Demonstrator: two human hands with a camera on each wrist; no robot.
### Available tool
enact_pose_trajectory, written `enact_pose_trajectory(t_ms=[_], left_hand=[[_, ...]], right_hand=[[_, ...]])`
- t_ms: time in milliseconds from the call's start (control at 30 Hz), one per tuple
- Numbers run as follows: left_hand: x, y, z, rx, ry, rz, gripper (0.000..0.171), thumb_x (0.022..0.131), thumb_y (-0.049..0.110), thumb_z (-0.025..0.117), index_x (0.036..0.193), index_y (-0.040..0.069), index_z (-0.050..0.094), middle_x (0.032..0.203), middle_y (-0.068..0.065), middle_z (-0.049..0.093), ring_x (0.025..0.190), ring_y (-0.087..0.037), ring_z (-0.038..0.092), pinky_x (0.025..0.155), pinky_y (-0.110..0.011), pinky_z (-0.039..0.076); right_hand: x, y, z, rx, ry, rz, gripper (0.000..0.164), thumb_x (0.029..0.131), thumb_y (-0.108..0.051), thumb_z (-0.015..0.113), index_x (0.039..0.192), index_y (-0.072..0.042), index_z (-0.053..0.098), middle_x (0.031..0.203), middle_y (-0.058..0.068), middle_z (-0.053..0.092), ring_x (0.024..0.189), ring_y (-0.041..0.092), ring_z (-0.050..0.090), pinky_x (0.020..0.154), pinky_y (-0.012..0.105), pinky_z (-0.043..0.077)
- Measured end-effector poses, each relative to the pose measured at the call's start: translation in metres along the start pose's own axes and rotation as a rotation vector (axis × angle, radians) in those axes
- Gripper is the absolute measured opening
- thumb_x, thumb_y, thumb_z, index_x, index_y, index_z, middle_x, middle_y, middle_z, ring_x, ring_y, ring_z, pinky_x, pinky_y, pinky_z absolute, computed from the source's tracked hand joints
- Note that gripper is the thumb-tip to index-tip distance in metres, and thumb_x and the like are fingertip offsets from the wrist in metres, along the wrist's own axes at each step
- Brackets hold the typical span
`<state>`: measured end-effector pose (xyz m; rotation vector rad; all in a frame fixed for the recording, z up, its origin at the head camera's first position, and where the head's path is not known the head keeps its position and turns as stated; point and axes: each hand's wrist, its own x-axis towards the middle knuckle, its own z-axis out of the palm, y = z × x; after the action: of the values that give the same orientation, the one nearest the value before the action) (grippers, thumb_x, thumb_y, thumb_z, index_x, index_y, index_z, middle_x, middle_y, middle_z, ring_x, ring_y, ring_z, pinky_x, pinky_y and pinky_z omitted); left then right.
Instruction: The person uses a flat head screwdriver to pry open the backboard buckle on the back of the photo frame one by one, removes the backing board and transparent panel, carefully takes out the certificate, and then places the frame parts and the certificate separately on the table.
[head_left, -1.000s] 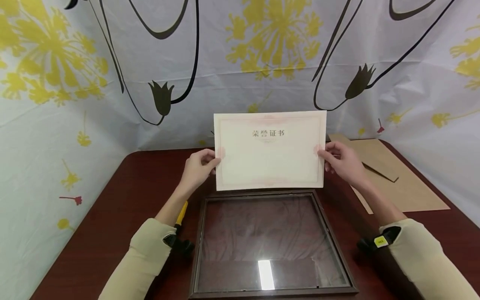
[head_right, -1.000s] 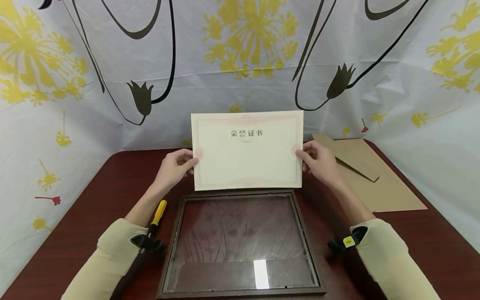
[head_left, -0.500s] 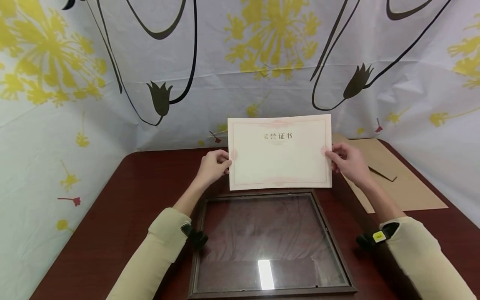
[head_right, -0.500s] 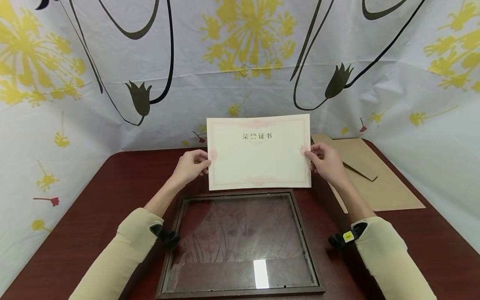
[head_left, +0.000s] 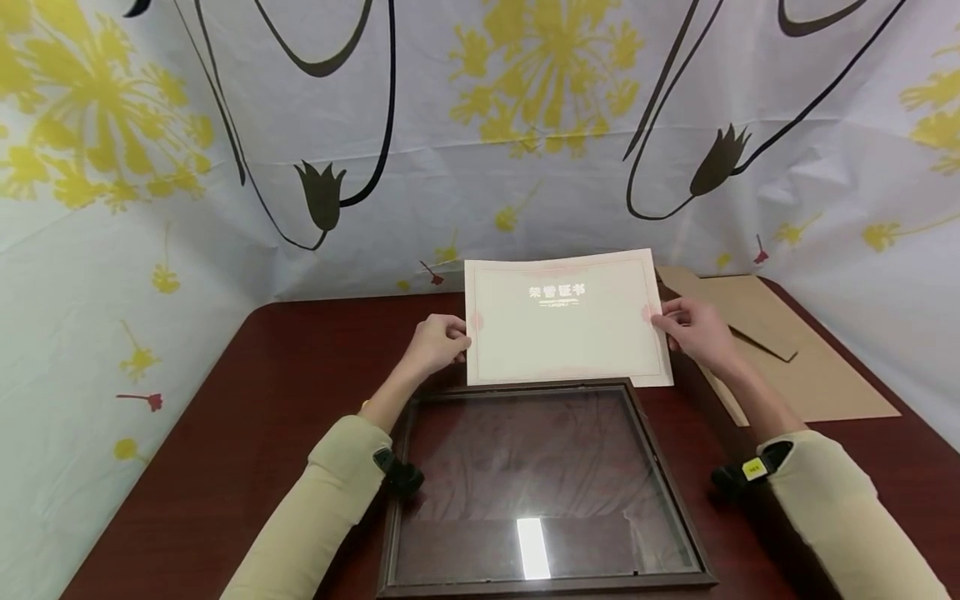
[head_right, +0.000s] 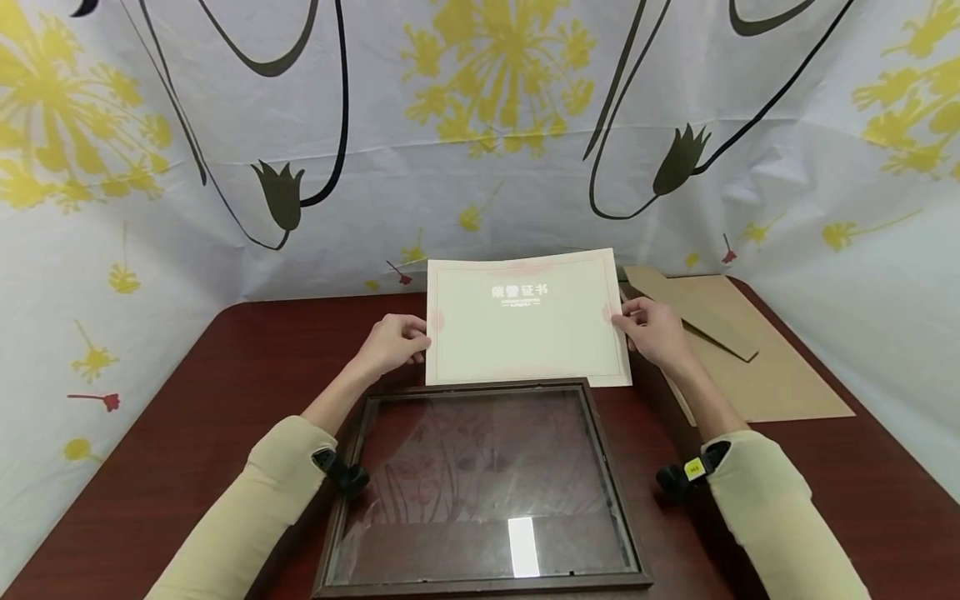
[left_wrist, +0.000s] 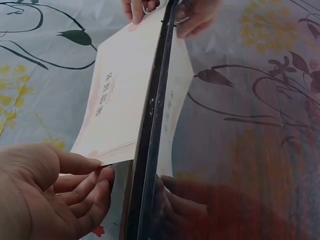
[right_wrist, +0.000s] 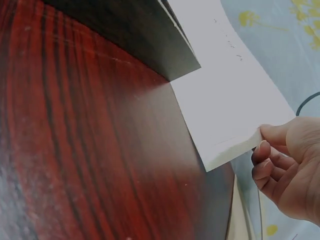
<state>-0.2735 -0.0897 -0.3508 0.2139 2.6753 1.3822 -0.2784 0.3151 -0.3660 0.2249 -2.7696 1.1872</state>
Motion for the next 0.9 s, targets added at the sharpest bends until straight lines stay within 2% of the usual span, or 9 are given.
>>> enact_pose_trajectory(t_ms=[200,300,400,433,567,633,733,800,900], left_hand=[[-0.001,-0.005,0.003,0.061,-0.095,-0.048,0.040,0.097,0.006,0.063,0.134,-0.007,0.058,0.096,-0.013,0.071,0.071,-0.020,0.068,0.069,-0.029,0.053],[-0.003,-0.006,0.004,0.094,-0.126,-0.058,0.041,0.096,0.005,0.064,0.134,-0.009,0.058,0.094,-0.013,0.071,0.070,-0.019,0.067,0.070,-0.029,0.054],[-0.004,-0.007,0.005,0.123,-0.149,-0.061,0.035,0.095,0.004,0.064,0.127,-0.009,0.062,0.088,-0.012,0.069,0.068,-0.017,0.066,0.069,-0.029,0.053],[-0.005,-0.007,0.006,0.138,-0.157,-0.058,0.029,0.094,0.004,0.064,0.120,-0.009,0.064,0.083,-0.012,0.067,0.066,-0.017,0.064,0.067,-0.028,0.052],[-0.006,-0.005,0.007,0.185,-0.188,-0.040,0.017,0.093,0.004,0.064,0.105,-0.008,0.065,0.077,-0.009,0.061,0.062,-0.015,0.058,0.064,-0.027,0.047],[-0.006,-0.005,0.008,0.210,-0.200,-0.026,0.018,0.093,0.004,0.064,0.108,-0.006,0.066,0.076,-0.007,0.062,0.063,-0.015,0.058,0.063,-0.027,0.046],[-0.006,-0.005,0.010,0.223,-0.213,-0.020,0.032,0.095,0.004,0.064,0.125,-0.005,0.063,0.080,-0.007,0.068,0.067,-0.016,0.061,0.066,-0.028,0.047],[-0.005,-0.004,0.012,0.220,-0.213,-0.020,0.043,0.095,0.004,0.064,0.136,-0.005,0.057,0.084,-0.008,0.071,0.071,-0.017,0.064,0.070,-0.029,0.048],[-0.002,-0.002,0.016,0.213,-0.200,-0.009,0.041,0.095,0.003,0.064,0.134,-0.006,0.058,0.084,-0.008,0.071,0.072,-0.016,0.063,0.072,-0.029,0.047]], right_hand=[[0.000,0.004,0.005,-0.037,-0.064,0.086,0.037,0.104,-0.023,0.059,0.122,0.009,0.054,0.093,0.019,0.061,0.070,0.022,0.056,0.057,0.029,0.046],[0.001,0.007,0.008,-0.045,-0.100,0.087,0.036,0.103,-0.021,0.059,0.122,0.009,0.055,0.097,0.023,0.064,0.070,0.021,0.059,0.059,0.030,0.047],[0.001,0.011,0.011,-0.030,-0.134,0.089,0.037,0.102,-0.017,0.060,0.122,0.013,0.055,0.102,0.027,0.065,0.070,0.019,0.059,0.060,0.030,0.049],[0.001,0.012,0.012,-0.023,-0.140,0.092,0.038,0.101,-0.016,0.061,0.122,0.015,0.055,0.102,0.027,0.065,0.069,0.018,0.059,0.060,0.030,0.049],[0.000,0.013,0.013,-0.016,-0.133,0.120,0.034,0.098,-0.012,0.064,0.115,0.016,0.057,0.084,0.015,0.066,0.062,0.015,0.056,0.055,0.030,0.047],[-0.001,0.013,0.012,-0.024,-0.122,0.134,0.030,0.097,-0.013,0.064,0.107,0.016,0.059,0.073,0.006,0.062,0.059,0.014,0.053,0.053,0.029,0.044],[-0.003,0.014,0.009,-0.052,-0.107,0.146,0.029,0.097,-0.015,0.064,0.096,0.014,0.062,0.065,0.000,0.056,0.059,0.013,0.051,0.054,0.029,0.043],[-0.004,0.014,0.007,-0.071,-0.098,0.145,0.031,0.098,-0.016,0.064,0.093,0.014,0.063,0.066,0.000,0.056,0.061,0.014,0.050,0.056,0.029,0.042],[-0.006,0.014,0.005,-0.128,-0.068,0.127,0.033,0.097,-0.018,0.065,0.091,0.014,0.065,0.072,0.006,0.060,0.064,0.016,0.051,0.058,0.031,0.043]])
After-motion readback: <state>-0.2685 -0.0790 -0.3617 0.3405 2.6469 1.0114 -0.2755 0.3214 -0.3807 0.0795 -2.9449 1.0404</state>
